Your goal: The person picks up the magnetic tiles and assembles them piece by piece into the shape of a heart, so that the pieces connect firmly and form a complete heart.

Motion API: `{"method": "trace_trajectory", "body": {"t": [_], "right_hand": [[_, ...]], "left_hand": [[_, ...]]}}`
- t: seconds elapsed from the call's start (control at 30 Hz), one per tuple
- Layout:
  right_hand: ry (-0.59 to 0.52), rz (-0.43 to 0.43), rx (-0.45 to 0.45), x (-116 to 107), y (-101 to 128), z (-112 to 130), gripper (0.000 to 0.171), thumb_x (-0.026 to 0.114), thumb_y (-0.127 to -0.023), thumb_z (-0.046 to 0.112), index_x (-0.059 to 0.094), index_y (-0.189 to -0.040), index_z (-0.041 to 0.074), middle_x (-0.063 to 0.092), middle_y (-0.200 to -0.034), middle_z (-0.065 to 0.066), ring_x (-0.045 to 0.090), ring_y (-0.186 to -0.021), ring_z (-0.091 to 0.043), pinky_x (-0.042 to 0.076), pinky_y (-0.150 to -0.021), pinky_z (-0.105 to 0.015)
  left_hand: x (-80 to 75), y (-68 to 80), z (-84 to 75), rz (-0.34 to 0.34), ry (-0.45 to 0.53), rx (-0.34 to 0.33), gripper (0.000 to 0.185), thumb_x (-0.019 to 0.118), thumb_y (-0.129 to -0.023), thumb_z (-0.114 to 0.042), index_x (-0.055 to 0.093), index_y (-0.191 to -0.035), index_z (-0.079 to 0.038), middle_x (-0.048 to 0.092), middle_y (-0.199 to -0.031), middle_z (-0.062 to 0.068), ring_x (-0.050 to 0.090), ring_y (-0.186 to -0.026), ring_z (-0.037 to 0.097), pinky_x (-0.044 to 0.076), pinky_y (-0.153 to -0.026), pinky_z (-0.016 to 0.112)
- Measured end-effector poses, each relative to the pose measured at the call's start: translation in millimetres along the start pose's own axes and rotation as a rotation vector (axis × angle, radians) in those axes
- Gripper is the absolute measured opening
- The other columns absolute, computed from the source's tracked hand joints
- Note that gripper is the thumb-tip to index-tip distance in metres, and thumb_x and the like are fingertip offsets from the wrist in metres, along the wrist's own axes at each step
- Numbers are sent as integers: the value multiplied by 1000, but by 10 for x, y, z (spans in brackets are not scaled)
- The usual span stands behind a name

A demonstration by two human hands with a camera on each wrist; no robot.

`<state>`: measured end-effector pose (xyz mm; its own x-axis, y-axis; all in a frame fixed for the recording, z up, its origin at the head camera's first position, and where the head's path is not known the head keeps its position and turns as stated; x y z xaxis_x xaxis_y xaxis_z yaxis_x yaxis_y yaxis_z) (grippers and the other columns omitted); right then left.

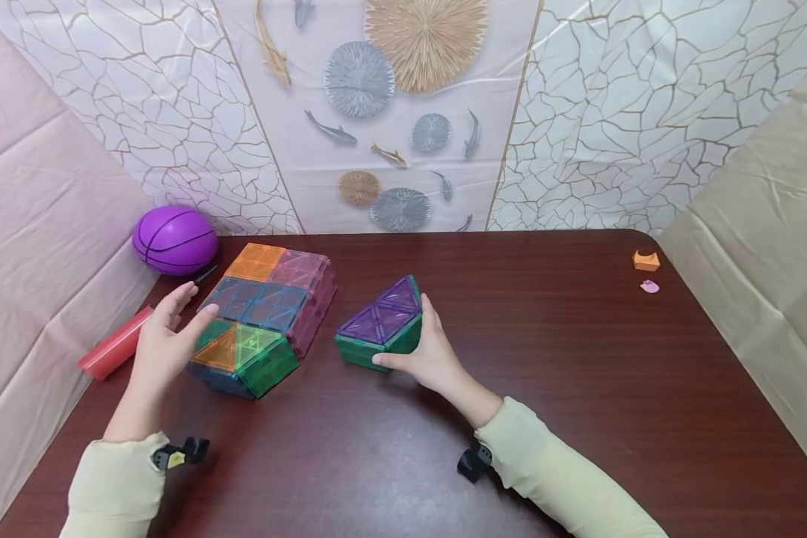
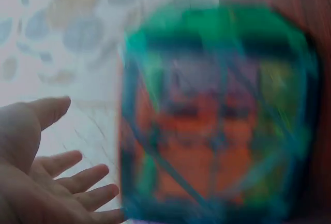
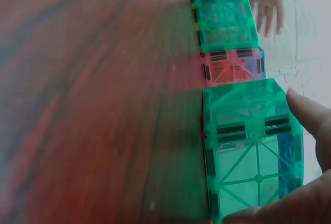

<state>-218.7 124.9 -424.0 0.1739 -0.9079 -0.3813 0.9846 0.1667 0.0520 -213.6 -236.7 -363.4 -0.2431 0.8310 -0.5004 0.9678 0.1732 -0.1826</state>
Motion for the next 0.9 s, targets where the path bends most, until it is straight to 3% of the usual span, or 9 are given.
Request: {"method": "trace_trajectory", "body": {"t": [0.13,0.27,0.47,0.57,0.67,0.77,0.9], "right_hand": [[69,-8,-10,50,-72,26,126,88,-68,31,-1,-155,9,11,-158,-20,22,-142,-34,25,-112,-54],[93,1,-28,118,-164,52,126,89,-67,31,2,-155,9,12,-158,-20,23,-141,-35,25,-112,-54],[102,29,-56,225,-300,92,125,88,-68,31,2,-155,11,11,-159,-18,20,-144,-33,24,-112,-53],[99,46,-70,291,-358,117,124,88,-68,31,2,-155,11,11,-159,-17,19,-144,-32,23,-113,-52],[98,65,-82,361,-407,145,124,88,-68,31,3,-155,11,11,-159,-17,19,-144,-32,24,-113,-52],[100,81,-85,426,-449,172,125,88,-68,32,3,-156,11,11,-160,-16,19,-145,-32,24,-113,-52],[105,96,-81,493,-495,199,124,88,-68,33,3,-155,11,12,-159,-16,22,-144,-31,25,-112,-53]], "left_hand": [[-17,-133,291,140,79,-133,75,56,-96,-43,21,-154,-11,27,-156,15,22,-144,32,23,-112,53],[27,-205,509,241,167,-244,78,51,-96,-50,14,-156,-16,19,-158,15,19,-144,33,20,-113,54],[94,-276,670,293,253,-308,79,51,-96,-50,12,-156,-19,17,-153,18,22,-137,35,18,-112,54],[92,-292,702,301,277,-330,79,52,-96,-49,11,-156,-20,7,-159,14,16,-141,33,15,-114,53],[92,-306,733,310,298,-365,78,52,-95,-51,13,-156,-23,6,-160,10,28,-135,27,30,-109,42],[93,-319,769,320,341,-394,76,54,-95,-50,15,-156,-26,11,-155,6,45,-114,13,44,-90,26],[101,-337,805,344,404,-394,74,55,-96,-45,15,-156,-26,20,-140,-1,52,-92,2,48,-75,19]]}}
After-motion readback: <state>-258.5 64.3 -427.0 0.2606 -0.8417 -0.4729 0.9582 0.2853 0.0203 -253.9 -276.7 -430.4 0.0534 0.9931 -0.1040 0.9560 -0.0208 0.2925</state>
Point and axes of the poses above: each hand's wrist, its own y-axis away from the middle knuckle, its own x-axis out of the palm, z = x × y, the point moved 4 cm from there along -y, towards the middle knuckle
